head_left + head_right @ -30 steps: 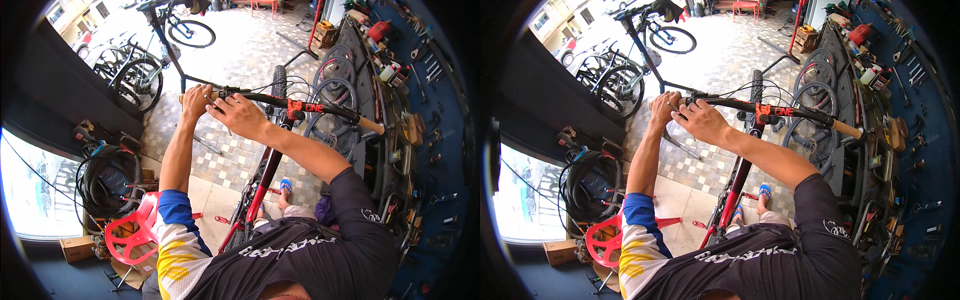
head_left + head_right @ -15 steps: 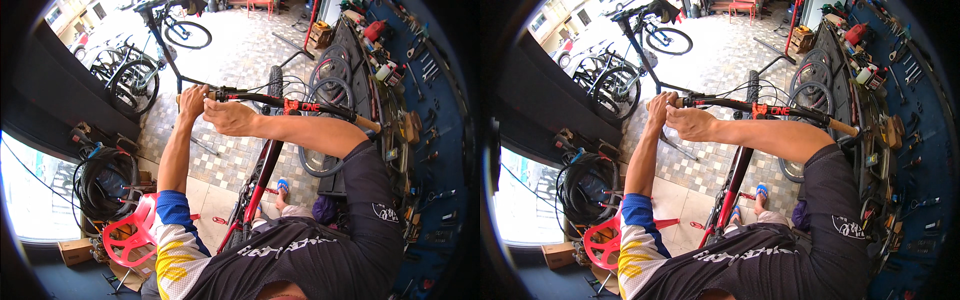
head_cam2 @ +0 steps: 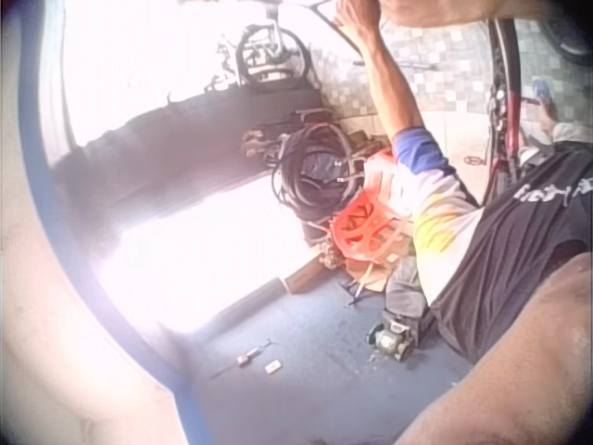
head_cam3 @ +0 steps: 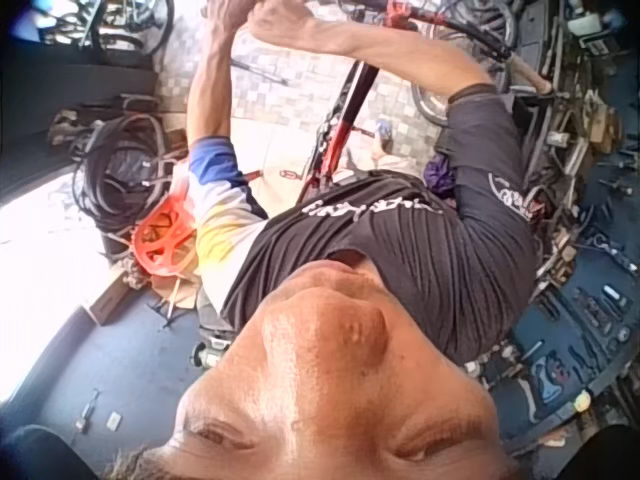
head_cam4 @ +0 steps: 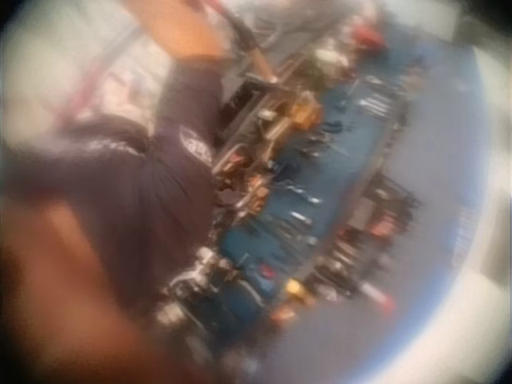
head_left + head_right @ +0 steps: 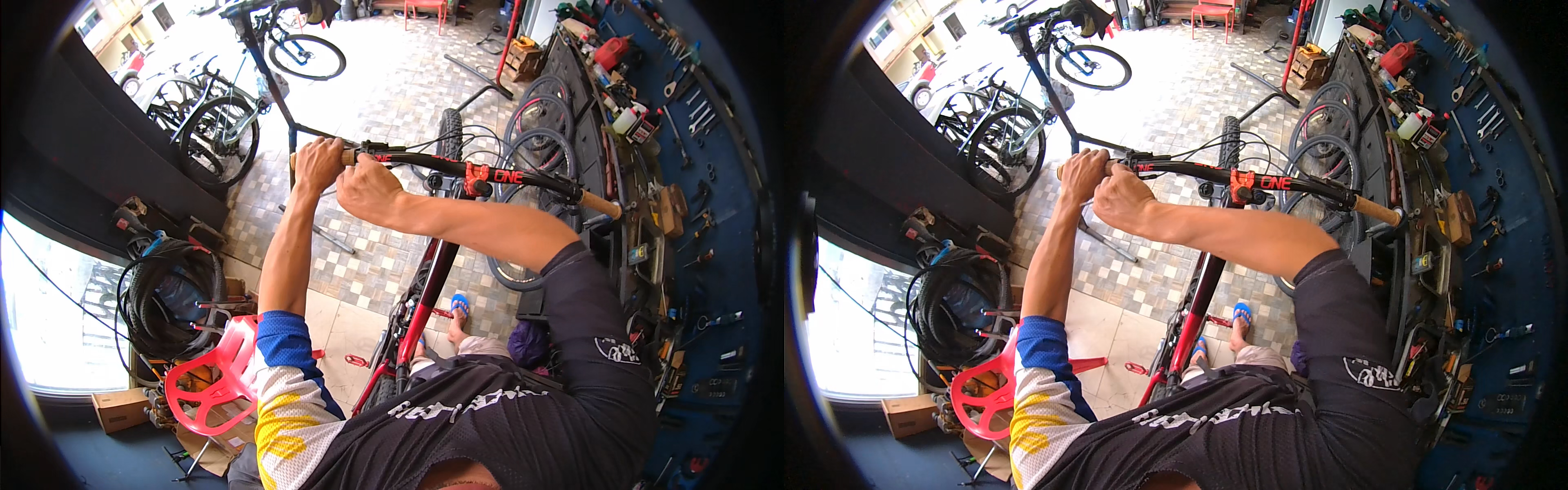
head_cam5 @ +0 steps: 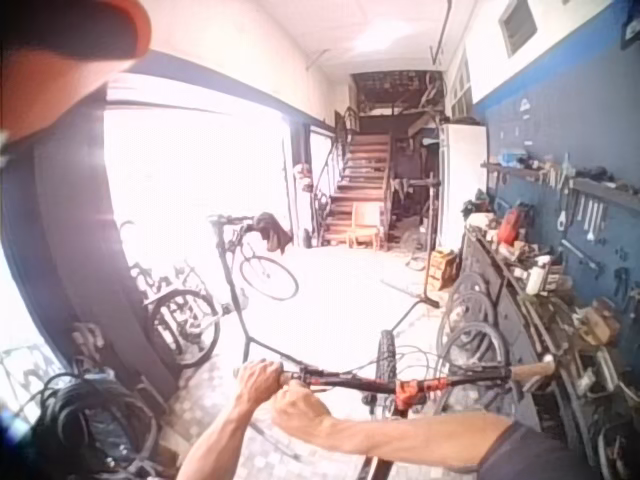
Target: The person wipes the handlebars, front fork, front wheel, and seat of a red mountain bike using a dark cloth. The person then lifts the bike and places it on the floor.
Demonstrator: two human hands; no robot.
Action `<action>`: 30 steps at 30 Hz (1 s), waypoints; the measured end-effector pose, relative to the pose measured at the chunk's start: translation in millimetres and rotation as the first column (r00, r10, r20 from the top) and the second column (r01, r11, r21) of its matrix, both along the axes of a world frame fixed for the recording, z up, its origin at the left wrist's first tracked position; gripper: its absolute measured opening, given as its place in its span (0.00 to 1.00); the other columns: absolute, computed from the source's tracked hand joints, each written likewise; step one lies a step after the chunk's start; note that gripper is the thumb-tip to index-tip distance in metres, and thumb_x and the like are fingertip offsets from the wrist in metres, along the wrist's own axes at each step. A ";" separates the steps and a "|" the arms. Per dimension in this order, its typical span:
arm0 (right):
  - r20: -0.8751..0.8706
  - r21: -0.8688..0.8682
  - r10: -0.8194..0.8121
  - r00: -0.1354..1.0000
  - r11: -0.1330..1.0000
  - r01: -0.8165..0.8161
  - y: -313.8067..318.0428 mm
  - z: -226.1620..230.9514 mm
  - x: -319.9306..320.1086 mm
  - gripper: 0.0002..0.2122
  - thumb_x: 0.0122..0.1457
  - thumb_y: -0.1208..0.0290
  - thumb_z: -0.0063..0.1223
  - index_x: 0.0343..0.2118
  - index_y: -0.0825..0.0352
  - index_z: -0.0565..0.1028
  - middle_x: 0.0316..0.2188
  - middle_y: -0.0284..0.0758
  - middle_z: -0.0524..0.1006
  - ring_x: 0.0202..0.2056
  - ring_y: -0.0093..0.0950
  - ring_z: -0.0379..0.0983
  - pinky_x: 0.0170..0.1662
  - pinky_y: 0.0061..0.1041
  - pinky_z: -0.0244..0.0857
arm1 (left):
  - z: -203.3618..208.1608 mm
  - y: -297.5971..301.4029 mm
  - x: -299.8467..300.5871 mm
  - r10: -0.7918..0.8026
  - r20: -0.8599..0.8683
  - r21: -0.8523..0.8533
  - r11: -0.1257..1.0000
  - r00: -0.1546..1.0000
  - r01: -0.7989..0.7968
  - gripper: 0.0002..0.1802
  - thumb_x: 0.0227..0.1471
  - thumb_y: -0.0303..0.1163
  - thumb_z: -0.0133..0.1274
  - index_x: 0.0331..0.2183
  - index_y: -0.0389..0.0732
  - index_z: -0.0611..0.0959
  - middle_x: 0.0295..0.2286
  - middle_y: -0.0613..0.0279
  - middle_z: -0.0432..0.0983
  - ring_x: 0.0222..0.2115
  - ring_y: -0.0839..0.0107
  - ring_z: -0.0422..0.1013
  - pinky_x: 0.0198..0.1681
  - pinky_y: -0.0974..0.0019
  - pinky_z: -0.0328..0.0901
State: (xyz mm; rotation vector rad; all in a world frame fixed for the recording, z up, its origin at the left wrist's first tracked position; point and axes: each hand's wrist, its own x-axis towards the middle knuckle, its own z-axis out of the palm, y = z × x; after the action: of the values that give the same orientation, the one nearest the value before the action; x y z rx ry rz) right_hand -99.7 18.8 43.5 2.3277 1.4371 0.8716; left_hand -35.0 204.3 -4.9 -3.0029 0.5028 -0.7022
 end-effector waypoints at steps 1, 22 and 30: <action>-0.090 0.030 -0.063 0.994 0.997 0.066 4.7 -2.3 0.5 0.06 0.55 0.69 0.54 0.26 0.63 0.80 0.19 0.32 0.78 0.25 0.28 0.78 0.36 0.35 0.70 | 1.0 -0.8 1.2 -0.010 0.004 0.003 1.000 1.000 0.010 0.08 0.51 0.37 0.55 0.30 0.43 0.78 0.28 0.58 0.81 0.37 0.58 0.77 0.40 0.55 0.72; -0.697 0.716 0.575 0.428 0.529 0.456 4.7 -29.5 13.2 0.24 0.66 0.51 0.53 0.22 0.70 0.75 0.21 0.41 0.73 0.27 0.40 0.71 0.34 0.37 0.64 | 3.1 -2.1 -8.1 0.018 -0.012 -0.021 1.000 1.000 -0.018 0.09 0.47 0.36 0.57 0.27 0.42 0.77 0.29 0.60 0.81 0.36 0.58 0.78 0.39 0.55 0.72; -0.403 0.899 0.534 0.743 0.078 0.432 40.9 -52.5 -2.3 0.21 0.71 0.60 0.46 0.22 0.68 0.69 0.21 0.43 0.69 0.29 0.42 0.66 0.35 0.41 0.60 | 4.2 -5.1 -9.2 0.038 -0.020 -0.056 0.998 0.999 -0.039 0.10 0.49 0.39 0.54 0.31 0.43 0.80 0.29 0.59 0.81 0.35 0.57 0.76 0.39 0.53 0.70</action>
State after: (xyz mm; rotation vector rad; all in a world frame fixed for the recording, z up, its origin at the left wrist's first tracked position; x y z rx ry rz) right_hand -101.9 59.7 -9.0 4.1400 1.1598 1.4817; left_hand -44.2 199.2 -0.7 -3.0647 0.4311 -0.6982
